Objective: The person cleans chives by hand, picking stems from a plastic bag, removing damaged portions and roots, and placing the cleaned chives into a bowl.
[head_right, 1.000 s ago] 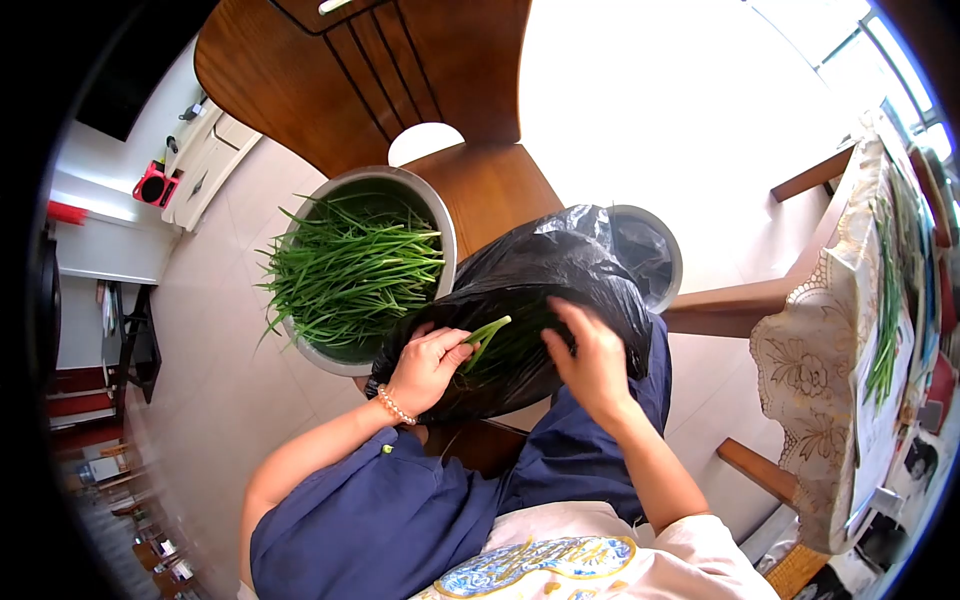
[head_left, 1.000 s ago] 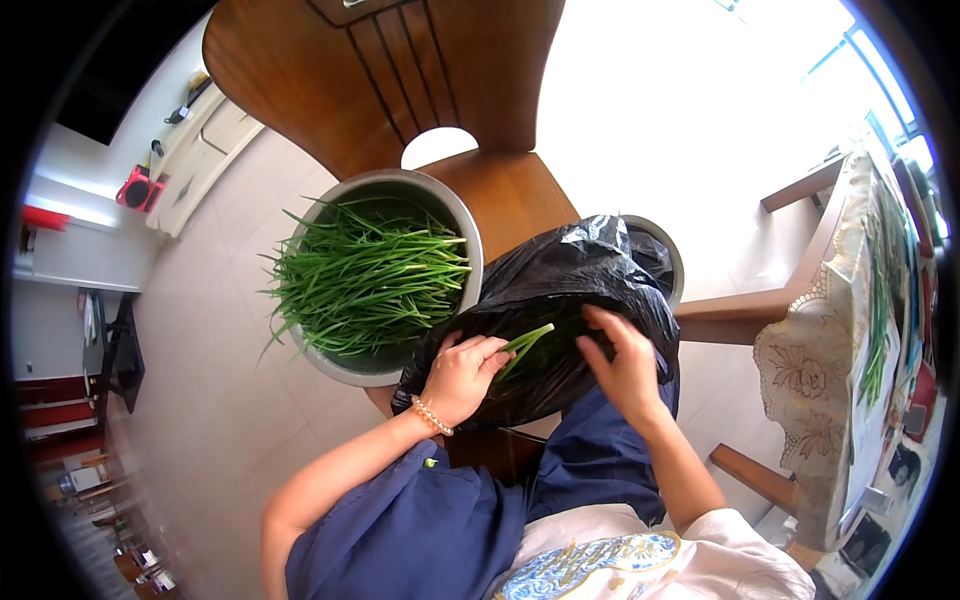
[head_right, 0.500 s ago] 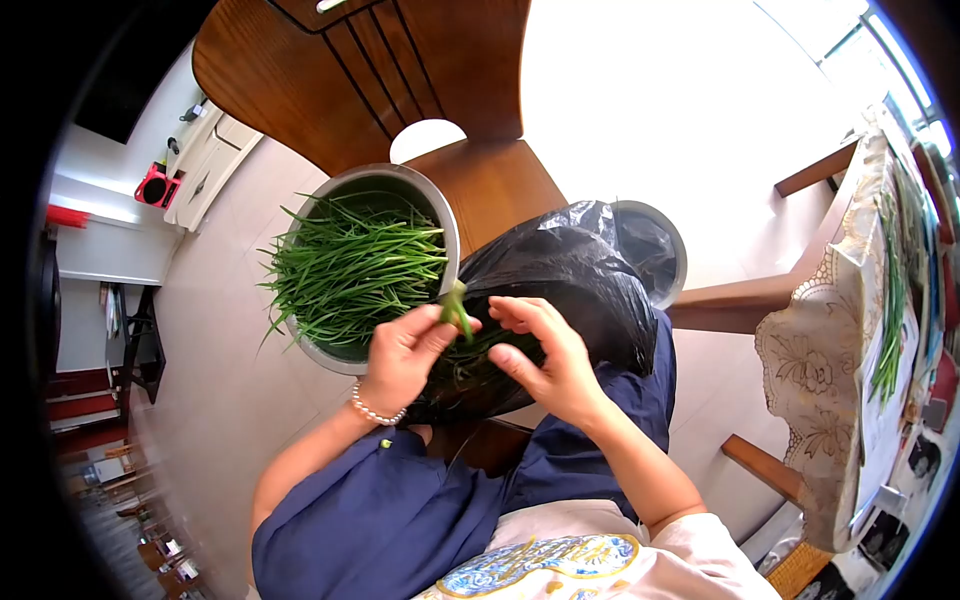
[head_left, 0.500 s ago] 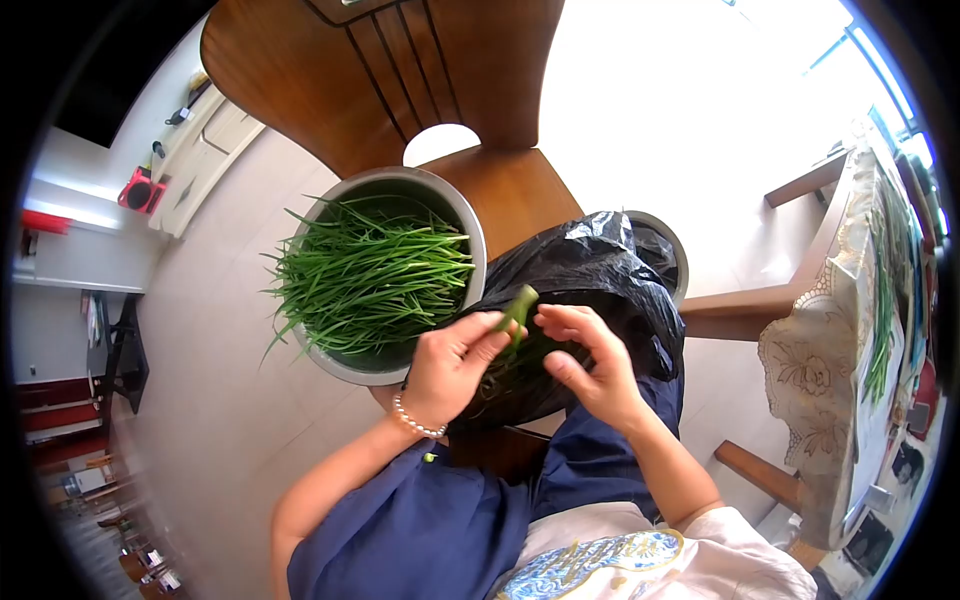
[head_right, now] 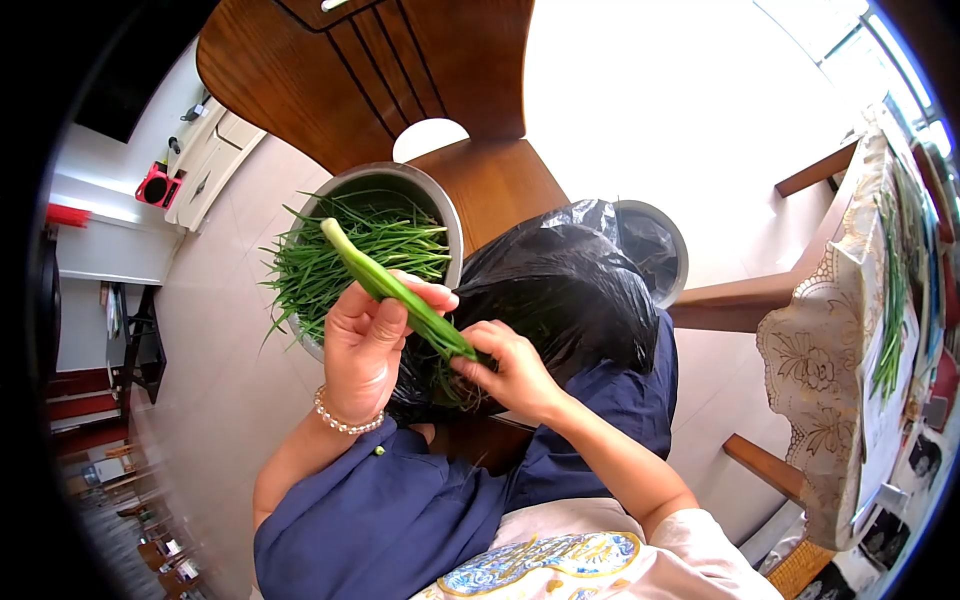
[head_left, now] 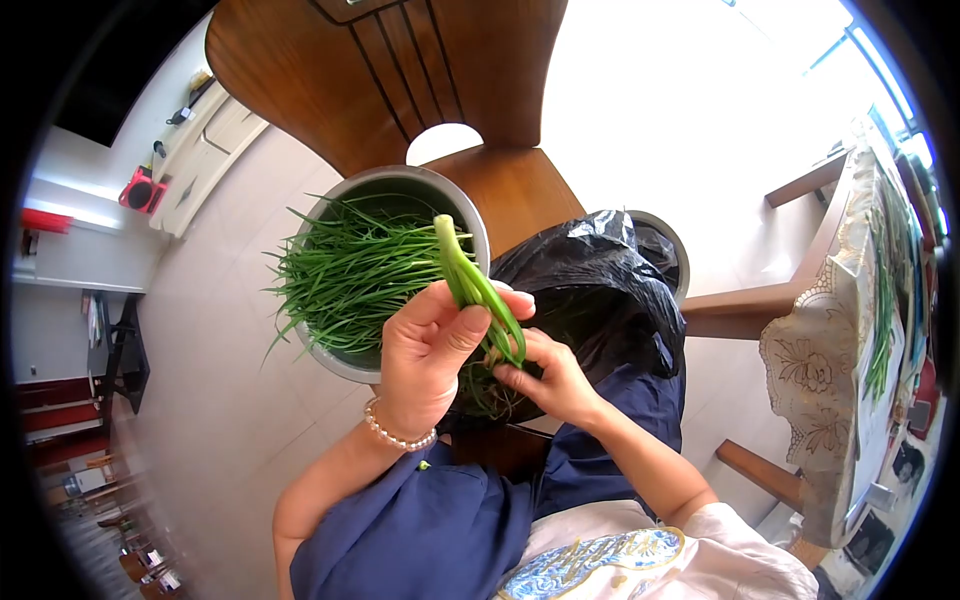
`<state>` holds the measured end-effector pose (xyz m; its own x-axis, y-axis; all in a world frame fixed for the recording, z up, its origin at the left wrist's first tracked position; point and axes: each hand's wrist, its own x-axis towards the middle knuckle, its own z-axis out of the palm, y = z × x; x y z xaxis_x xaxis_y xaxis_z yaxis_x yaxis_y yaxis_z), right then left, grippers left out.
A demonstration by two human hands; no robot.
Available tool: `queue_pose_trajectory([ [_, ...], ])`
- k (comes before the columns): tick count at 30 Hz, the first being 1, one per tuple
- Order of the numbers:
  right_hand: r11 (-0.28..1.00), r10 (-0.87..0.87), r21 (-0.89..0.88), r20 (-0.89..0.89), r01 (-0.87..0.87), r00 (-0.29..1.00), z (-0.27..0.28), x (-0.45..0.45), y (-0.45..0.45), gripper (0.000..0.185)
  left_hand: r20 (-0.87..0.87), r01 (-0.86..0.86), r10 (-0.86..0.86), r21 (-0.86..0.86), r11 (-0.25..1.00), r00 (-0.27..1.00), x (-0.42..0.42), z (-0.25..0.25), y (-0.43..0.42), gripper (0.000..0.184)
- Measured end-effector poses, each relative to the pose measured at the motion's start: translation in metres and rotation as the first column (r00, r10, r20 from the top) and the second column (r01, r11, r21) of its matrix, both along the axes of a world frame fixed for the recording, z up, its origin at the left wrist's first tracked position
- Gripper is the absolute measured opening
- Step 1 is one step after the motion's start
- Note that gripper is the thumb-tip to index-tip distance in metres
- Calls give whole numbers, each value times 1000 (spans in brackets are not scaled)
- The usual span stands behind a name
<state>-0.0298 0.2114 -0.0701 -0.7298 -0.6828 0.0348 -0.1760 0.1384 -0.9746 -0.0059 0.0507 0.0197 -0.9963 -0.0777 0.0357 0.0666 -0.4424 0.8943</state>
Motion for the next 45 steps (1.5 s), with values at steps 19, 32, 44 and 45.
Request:
queue_pose_trajectory([
  [19, 865, -478, 168, -14, 473, 878, -43, -15, 53, 27, -147, -415, 409, -10, 910, 901, 3, 34, -33, 20],
  [32, 979, -201, -20, -189, 201, 961, 36, -10, 30, 45, -76, -190, 213, 232, 954, 974, 8, 28, -26, 18],
  [44, 860, -505, -284, -356, 424, 786, 84, -8, 27, 39, -644, -276, 331, 189, 942, 689, 38, 136, -87, 21],
  [45, 905, -392, -281, -261, 319, 882, 87, -8, 30, 36, -718, -512, 422, 106, 852, 553, 28, 131, -83, 19],
])
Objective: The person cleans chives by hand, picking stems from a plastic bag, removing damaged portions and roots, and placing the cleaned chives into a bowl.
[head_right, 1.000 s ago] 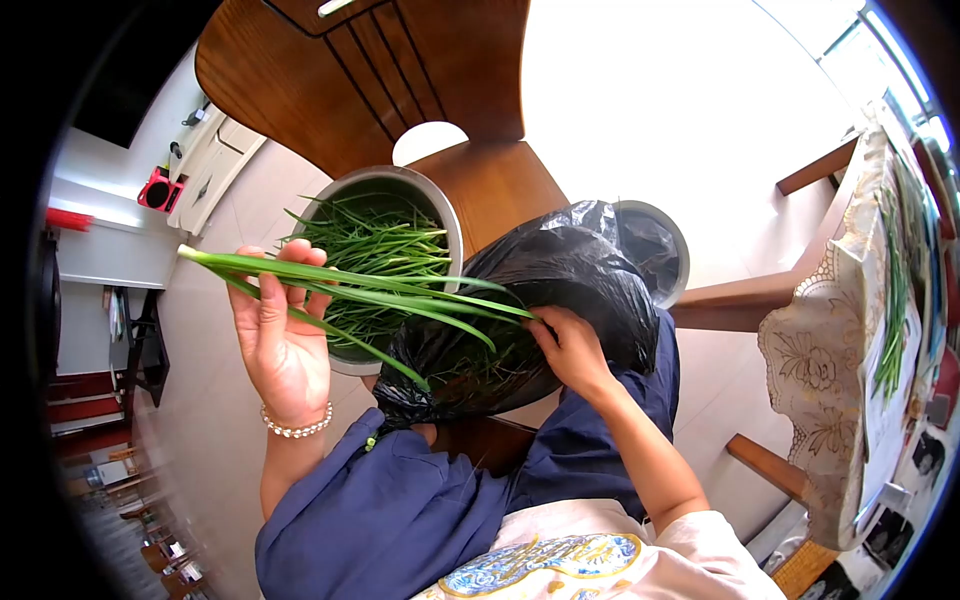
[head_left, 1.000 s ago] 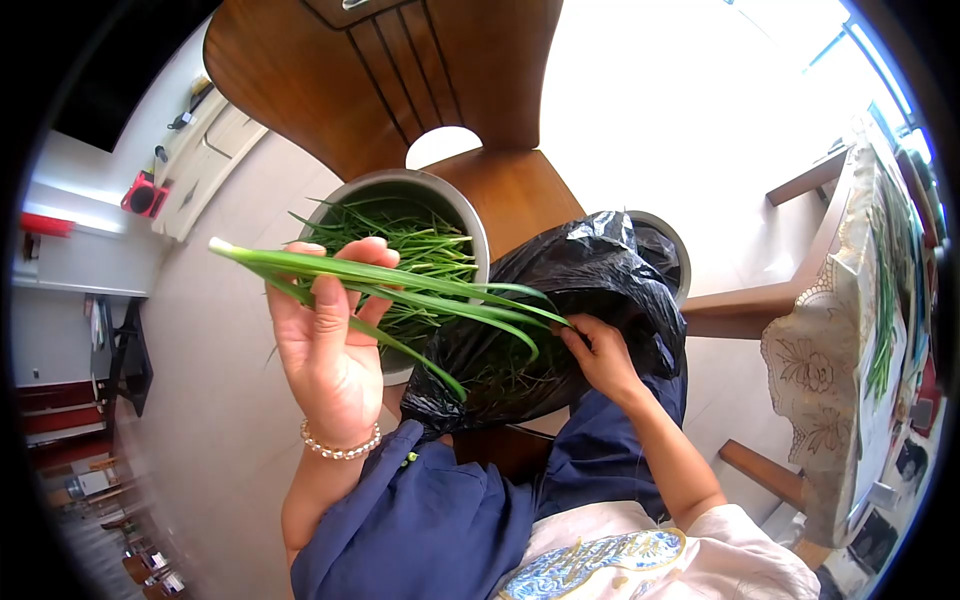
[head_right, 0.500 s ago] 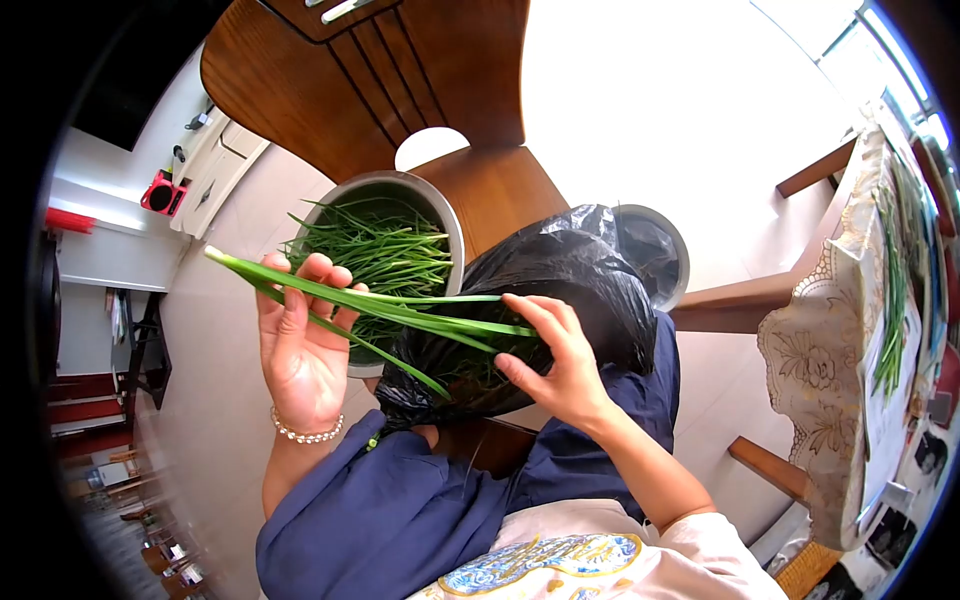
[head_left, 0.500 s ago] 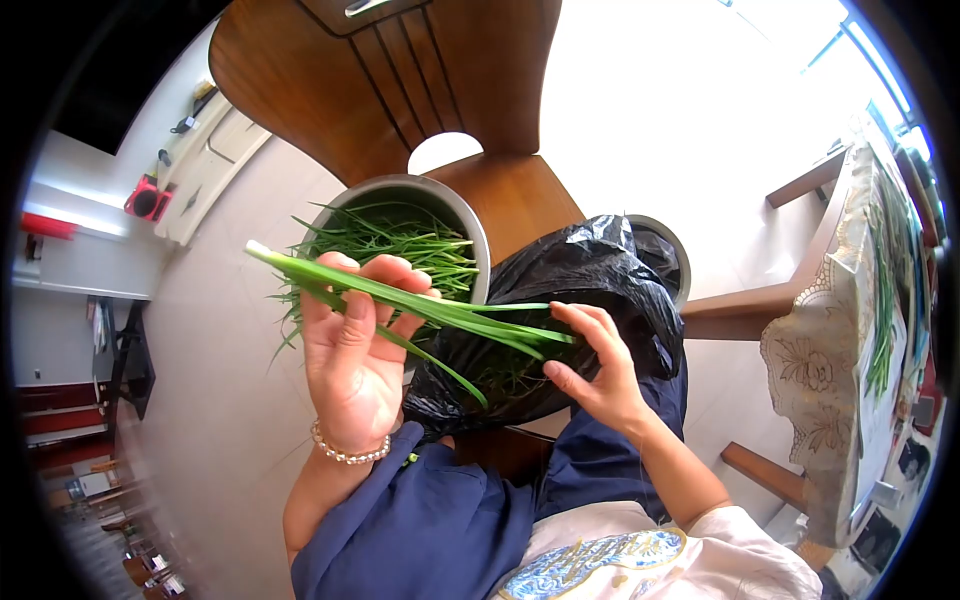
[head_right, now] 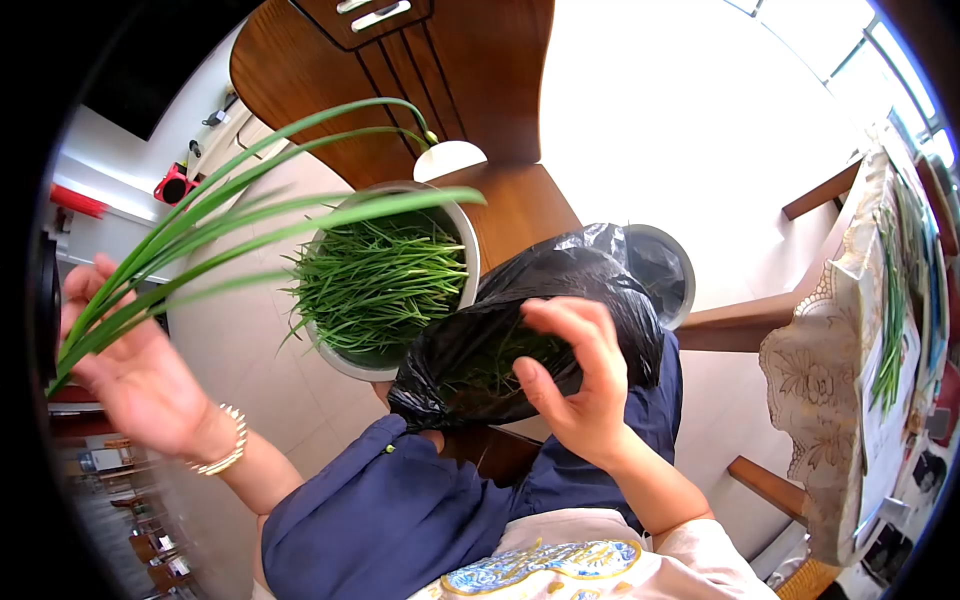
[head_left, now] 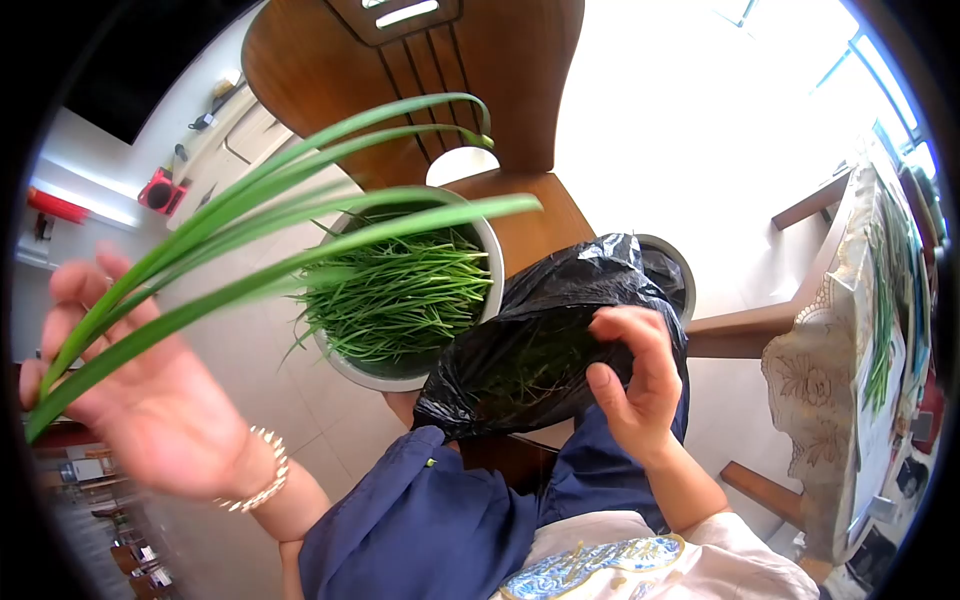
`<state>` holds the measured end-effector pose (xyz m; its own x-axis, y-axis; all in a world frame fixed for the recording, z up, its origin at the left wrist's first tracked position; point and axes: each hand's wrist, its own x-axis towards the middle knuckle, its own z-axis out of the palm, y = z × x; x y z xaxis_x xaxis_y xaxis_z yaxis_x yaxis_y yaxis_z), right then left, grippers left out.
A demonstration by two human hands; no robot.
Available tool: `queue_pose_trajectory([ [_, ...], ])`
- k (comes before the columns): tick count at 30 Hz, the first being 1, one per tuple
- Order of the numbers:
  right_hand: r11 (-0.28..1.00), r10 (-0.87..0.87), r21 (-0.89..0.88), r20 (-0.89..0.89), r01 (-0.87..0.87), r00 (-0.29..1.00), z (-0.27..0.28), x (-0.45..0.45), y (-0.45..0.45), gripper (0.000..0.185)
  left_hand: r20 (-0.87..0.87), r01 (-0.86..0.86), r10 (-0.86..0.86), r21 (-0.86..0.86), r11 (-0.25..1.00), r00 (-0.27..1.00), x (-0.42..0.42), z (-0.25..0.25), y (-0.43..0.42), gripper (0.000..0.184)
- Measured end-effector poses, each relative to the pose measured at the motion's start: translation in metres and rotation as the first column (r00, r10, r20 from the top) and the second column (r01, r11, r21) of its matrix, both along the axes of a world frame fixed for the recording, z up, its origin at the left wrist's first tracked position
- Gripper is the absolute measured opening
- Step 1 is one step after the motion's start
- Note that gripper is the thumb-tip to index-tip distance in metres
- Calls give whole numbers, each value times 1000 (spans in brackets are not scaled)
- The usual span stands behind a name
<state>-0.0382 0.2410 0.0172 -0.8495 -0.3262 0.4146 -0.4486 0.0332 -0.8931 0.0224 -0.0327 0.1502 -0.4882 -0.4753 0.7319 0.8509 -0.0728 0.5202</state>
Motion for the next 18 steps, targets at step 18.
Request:
queue_pose_trajectory([
  [18, 835, 539, -520, 706, -180, 459, -30, 3, -15, 28, 50, -150, 689, -962, 228, 723, -24, -135, 68, 53],
])
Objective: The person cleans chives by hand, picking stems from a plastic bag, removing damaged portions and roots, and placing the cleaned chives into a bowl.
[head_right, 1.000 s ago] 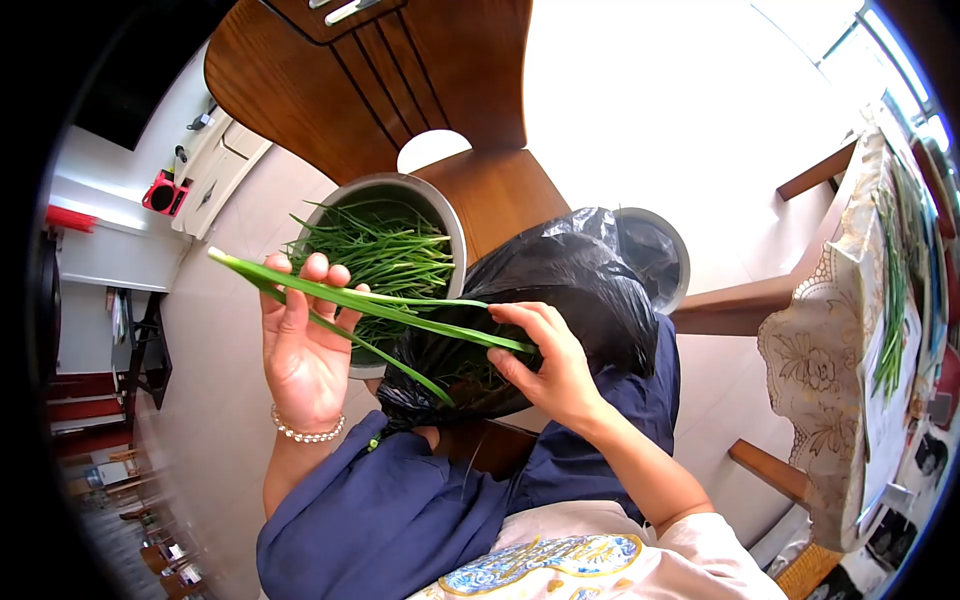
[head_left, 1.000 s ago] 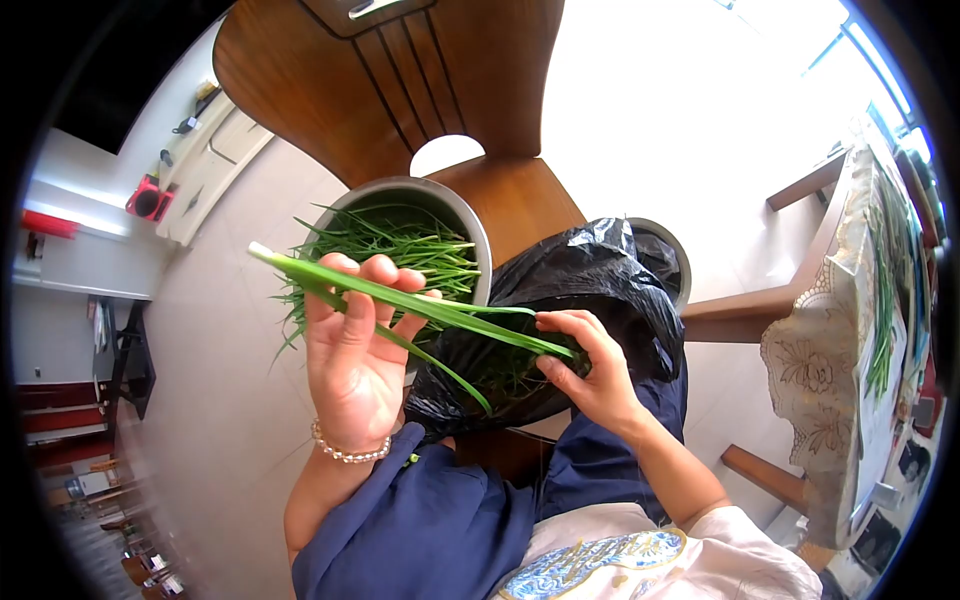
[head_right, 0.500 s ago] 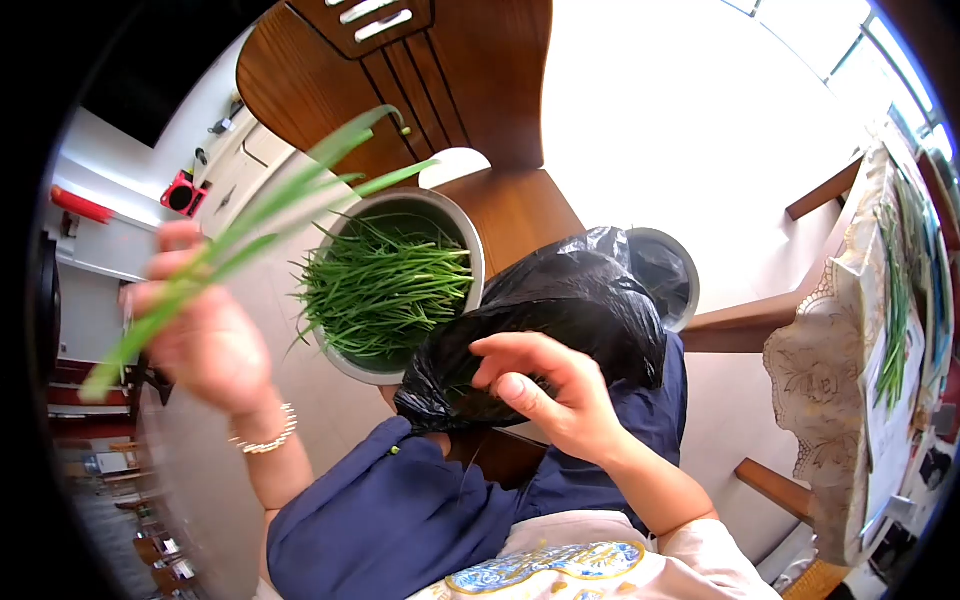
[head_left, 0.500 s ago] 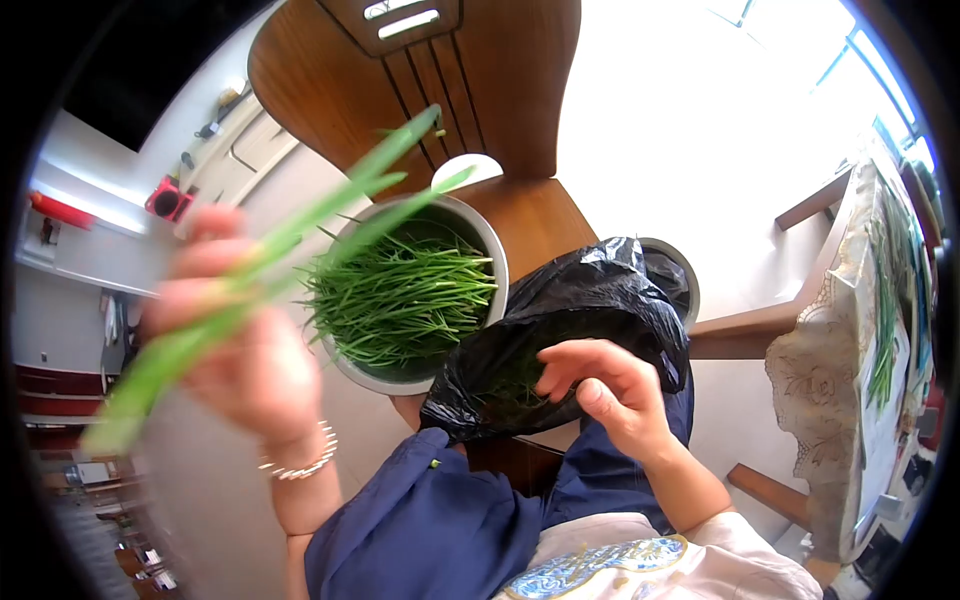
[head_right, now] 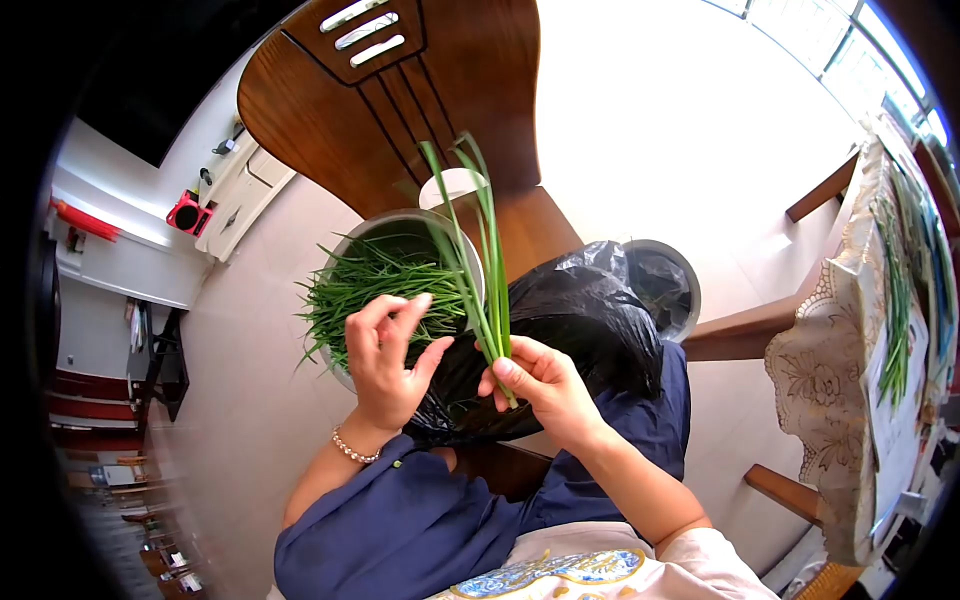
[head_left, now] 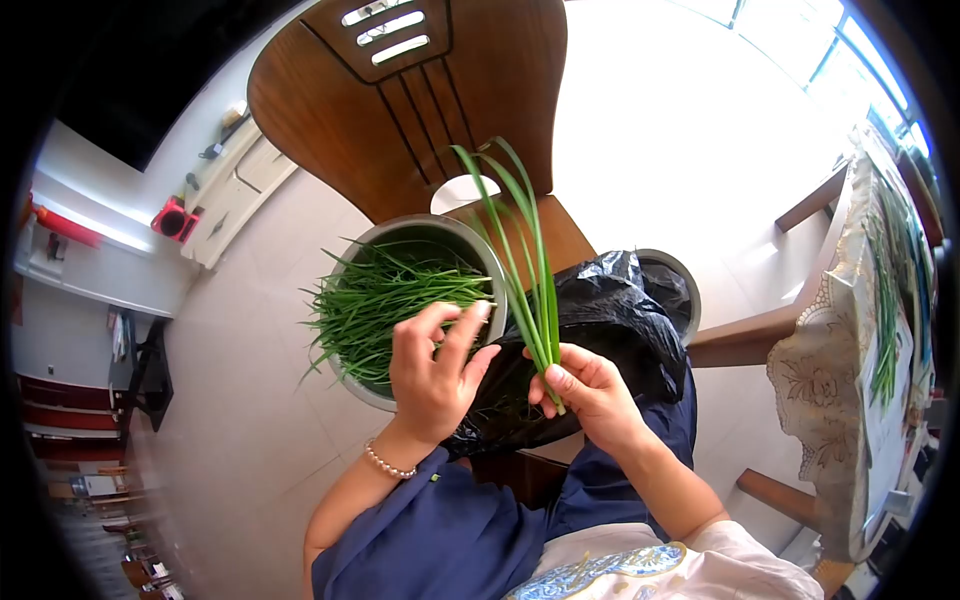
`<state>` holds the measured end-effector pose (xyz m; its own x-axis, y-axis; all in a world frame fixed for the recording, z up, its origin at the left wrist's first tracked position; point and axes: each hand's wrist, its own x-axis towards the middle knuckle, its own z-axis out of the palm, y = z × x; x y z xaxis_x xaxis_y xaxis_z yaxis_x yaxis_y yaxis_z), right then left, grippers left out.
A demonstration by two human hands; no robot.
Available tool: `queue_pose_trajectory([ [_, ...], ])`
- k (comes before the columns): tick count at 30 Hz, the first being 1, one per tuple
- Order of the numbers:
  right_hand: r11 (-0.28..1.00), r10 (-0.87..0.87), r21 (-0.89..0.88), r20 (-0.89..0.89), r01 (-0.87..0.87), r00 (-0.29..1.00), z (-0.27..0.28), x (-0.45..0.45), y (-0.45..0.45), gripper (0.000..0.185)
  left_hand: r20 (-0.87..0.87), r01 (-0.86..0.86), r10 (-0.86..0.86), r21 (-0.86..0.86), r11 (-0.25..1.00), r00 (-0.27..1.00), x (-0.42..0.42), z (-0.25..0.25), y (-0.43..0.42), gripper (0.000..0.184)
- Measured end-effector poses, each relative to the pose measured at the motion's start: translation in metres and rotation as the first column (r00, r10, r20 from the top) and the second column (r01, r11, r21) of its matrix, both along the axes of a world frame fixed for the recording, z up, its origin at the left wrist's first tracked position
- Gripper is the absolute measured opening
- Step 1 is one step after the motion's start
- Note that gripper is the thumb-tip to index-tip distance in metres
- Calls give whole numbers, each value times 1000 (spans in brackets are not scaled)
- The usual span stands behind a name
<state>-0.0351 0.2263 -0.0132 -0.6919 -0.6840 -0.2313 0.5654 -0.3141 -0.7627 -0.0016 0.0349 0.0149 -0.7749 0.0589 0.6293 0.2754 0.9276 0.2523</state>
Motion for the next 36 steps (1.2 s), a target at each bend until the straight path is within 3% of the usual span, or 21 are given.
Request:
queue_pose_trajectory([
  [1, 1000, -17, 21, -4, 17, 1000, -2, -2, 1, 28, 56, -49, 44, 105, 993, 997, 2, -1, 0, 52],
  [3, 999, -31, 42, 19, 30, 999, 0, -3, -2, 27, 378, -170, -13, 448, 878, 926, 6, 8, 5, 43],
  [5, 998, -39, 58, 47, 36, 998, -2, -2, -5, 27, 503, -242, -360, 785, 570, 786, 5, -11, 0, 40],
  [6, 999, -12, 39, 52, 10, 999, -5, -2, -7, 26, 459, -306, -525, 883, 355, 716, 6, -17, 2, 37],
  [9, 1000, 22, 12, 84, -23, 996, -8, -1, -12, 26, 414, -359, -655, 906, 226, 632, 6, -24, 7, 38],
  [14, 981, -145, 120, -80, 154, 986, -5, -4, -12, 23, 506, -453, -658, 850, 270, 558, 10, -21, 22, 28],
  [17, 978, -151, 126, -100, 163, 983, -12, -6, -9, 23, 523, -401, -664, 849, 346, 534, 10, -35, 25, 20],
  [24, 960, -231, 143, -75, 239, 970, -17, -7, -4, 22, 511, -370, -609, 860, 352, 607, 10, -43, 32, 12],
  [27, 942, -286, 149, -110, 300, 952, -19, -8, -2, 21, 560, -341, -562, 825, 452, 609, 13, -56, 31, 13],
  [29, 938, -261, 174, -219, 301, 940, -23, -9, 0, 20, 861, -229, -281, 402, 886, 425, 12, -49, 29, 19],
  [31, 945, -263, 149, -191, 293, 946, -26, -8, 3, 20, 883, -202, -205, 312, 928, 423, 11, -48, 27, 24],
  [33, 939, -249, 180, -229, 292, 941, -29, -8, 4, 18, 769, -67, -276, 381, 922, 576, 11, -53, 22, 24],
  [34, 939, -249, 180, -228, 292, 941, -33, -8, 4, 18, 770, -67, -276, 381, 922, 576, 9, -51, 26, 24],
  [36, 895, -257, 233, -428, 381, 866, -41, -7, 4, 16, 335, 87, -323, 563, 822, 885, 5, -46, 36, 27],
])
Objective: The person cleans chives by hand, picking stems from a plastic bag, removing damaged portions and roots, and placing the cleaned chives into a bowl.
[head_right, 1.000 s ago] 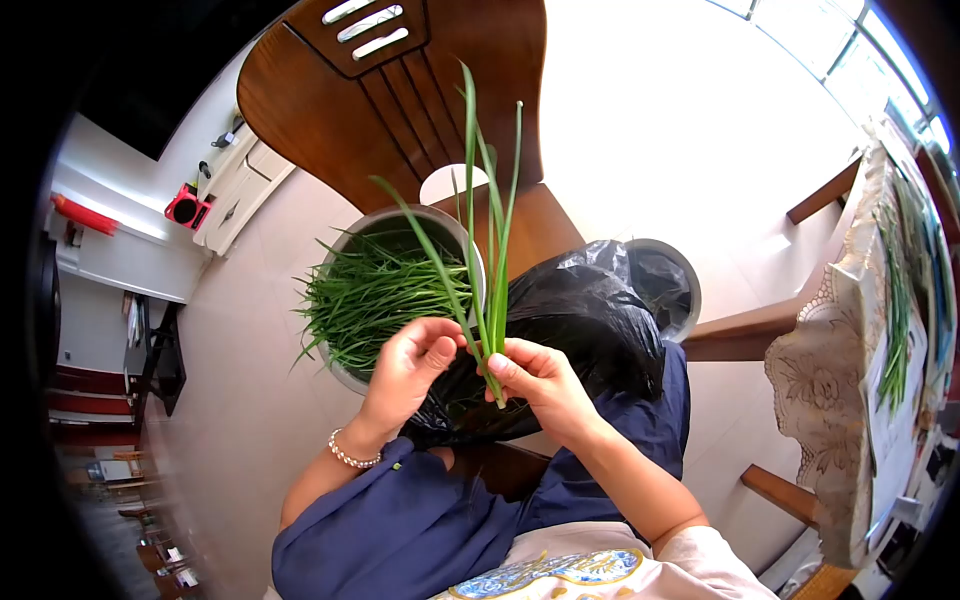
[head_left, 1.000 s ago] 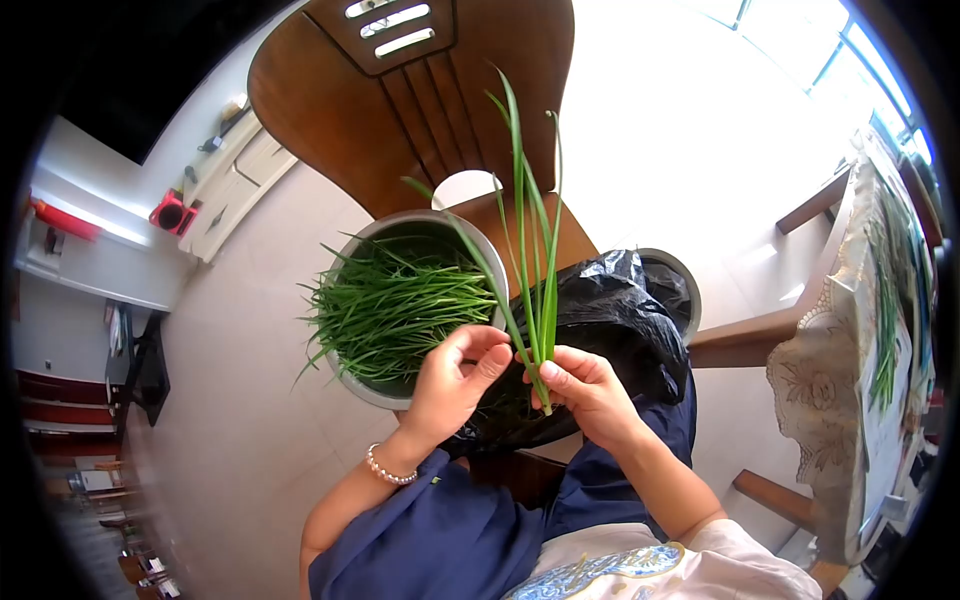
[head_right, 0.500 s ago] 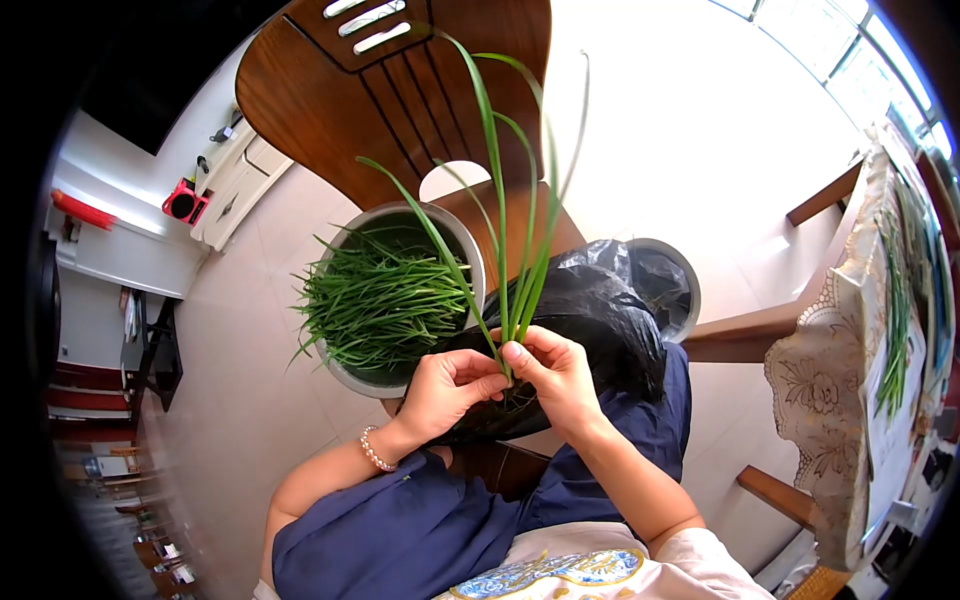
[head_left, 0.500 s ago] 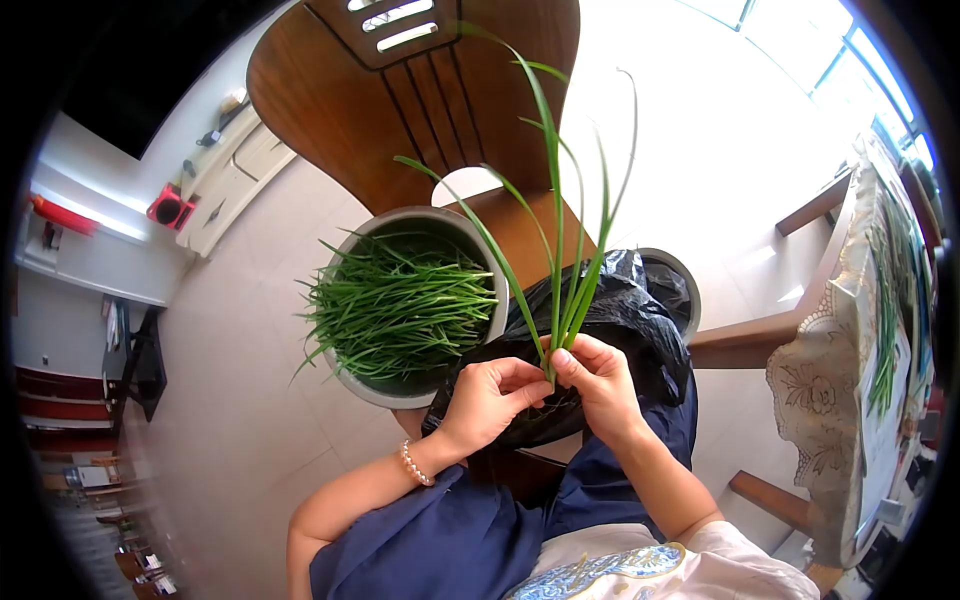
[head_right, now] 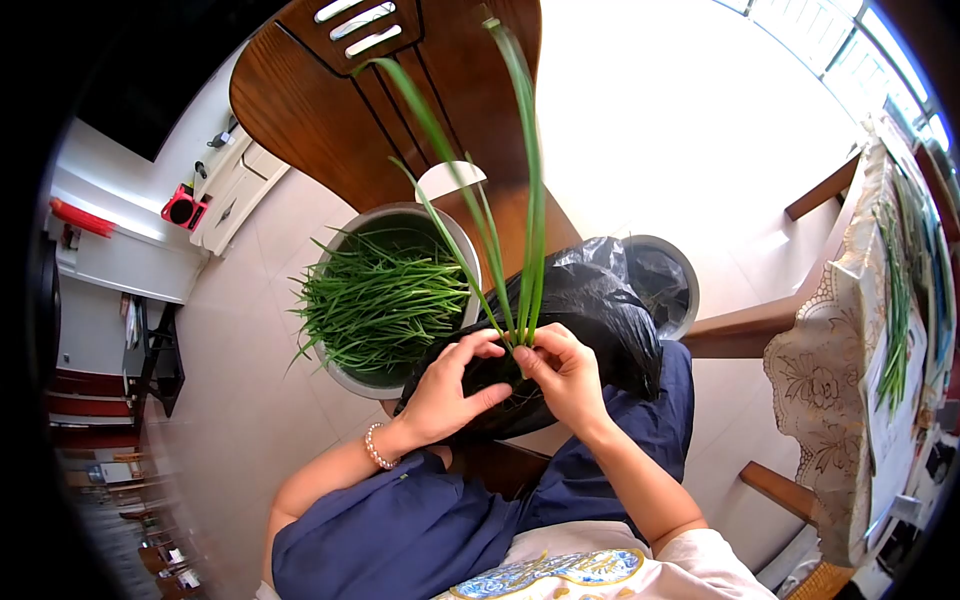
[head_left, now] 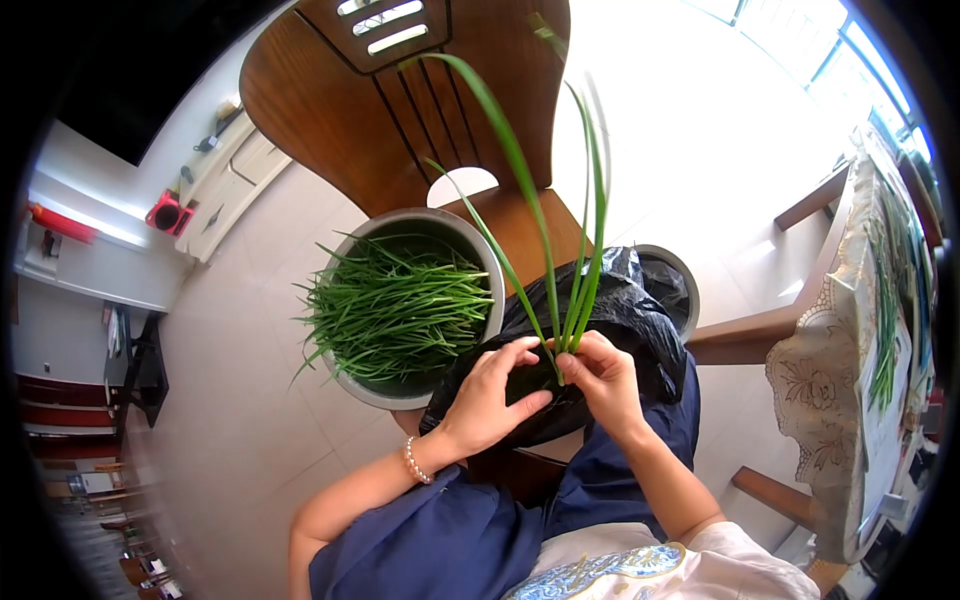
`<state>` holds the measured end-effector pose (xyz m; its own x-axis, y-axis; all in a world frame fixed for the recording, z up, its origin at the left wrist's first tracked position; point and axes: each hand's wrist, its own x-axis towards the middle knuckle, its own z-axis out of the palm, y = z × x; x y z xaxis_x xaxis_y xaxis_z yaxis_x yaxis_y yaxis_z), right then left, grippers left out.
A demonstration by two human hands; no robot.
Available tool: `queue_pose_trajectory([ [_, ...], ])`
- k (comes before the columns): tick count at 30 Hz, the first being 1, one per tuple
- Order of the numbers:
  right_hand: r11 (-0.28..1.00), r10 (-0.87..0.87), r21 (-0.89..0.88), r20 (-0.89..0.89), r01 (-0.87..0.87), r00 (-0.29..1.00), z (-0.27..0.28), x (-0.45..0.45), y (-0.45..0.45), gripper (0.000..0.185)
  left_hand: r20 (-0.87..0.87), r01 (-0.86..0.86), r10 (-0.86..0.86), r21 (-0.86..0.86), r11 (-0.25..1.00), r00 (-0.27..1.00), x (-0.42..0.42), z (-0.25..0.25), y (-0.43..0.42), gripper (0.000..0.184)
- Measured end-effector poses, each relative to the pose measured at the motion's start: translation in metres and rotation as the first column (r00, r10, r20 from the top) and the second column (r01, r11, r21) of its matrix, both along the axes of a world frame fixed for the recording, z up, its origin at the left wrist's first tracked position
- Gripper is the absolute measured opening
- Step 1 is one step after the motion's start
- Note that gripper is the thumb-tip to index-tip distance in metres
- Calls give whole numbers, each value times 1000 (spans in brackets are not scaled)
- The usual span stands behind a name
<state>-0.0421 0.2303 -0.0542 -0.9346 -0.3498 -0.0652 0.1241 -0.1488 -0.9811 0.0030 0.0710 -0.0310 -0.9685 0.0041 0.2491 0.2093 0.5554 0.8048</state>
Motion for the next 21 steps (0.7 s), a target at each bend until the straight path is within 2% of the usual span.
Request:
queue_pose_trajectory([
  [1, 1000, -1, 0, 1, 1, 1000, 1, 1, 0, 16, 1, 1, -1, 0, 1000, 1000, 0, 1, -1, 27],
  [3, 975, 70, 217, -86, -50, 994, 7, 3, 0, 15, 253, -151, 103, 175, 973, 962, 2, 4, -5, 32],
  [5, 961, 106, 269, -127, -68, 986, 8, 6, -3, 13, 295, -193, 146, 140, 971, 944, 1, 14, -5, 30],
  [7, 947, 130, 318, -217, -55, 967, 12, 8, -6, 14, 309, -221, 138, 252, 942, 941, -1, 16, -1, 31],
  [8, 946, 131, 319, -217, -57, 967, 13, 8, -7, 14, 327, -238, 135, 298, 924, 935, -1, 16, 1, 25],
  [11, 941, 176, 315, -135, -126, 975, 14, 9, -8, 15, 320, -169, 88, 236, 957, 943, 0, 0, -6, 19],
  [12, 955, 154, 268, -75, -129, 985, 14, 10, -9, 14, 303, -182, 94, 276, 944, 948, 1, -3, -6, 14],
  [13, 967, 135, 220, -14, -129, 991, 13, 11, -9, 14, 302, -184, 96, 277, 943, 948, 1, -5, -7, 14],
  [14, 967, 137, 220, -14, -130, 991, 12, 12, -9, 14, 347, -218, 90, 351, 911, 934, 1, -7, -8, 17],
  [16, 974, 96, 197, 104, -115, 990, 10, 13, -8, 13, 421, -273, 69, 447, 852, 904, 2, -8, -9, 19],
  [20, 985, 83, 140, 129, -101, 988, 12, 13, -9, 14, 456, -291, 47, 483, 826, 889, 3, -14, -10, 18],
  [21, 987, 87, 123, 138, -104, 987, 11, 13, -9, 15, 442, -287, 23, 542, 790, 897, 4, -16, -9, 17],
])
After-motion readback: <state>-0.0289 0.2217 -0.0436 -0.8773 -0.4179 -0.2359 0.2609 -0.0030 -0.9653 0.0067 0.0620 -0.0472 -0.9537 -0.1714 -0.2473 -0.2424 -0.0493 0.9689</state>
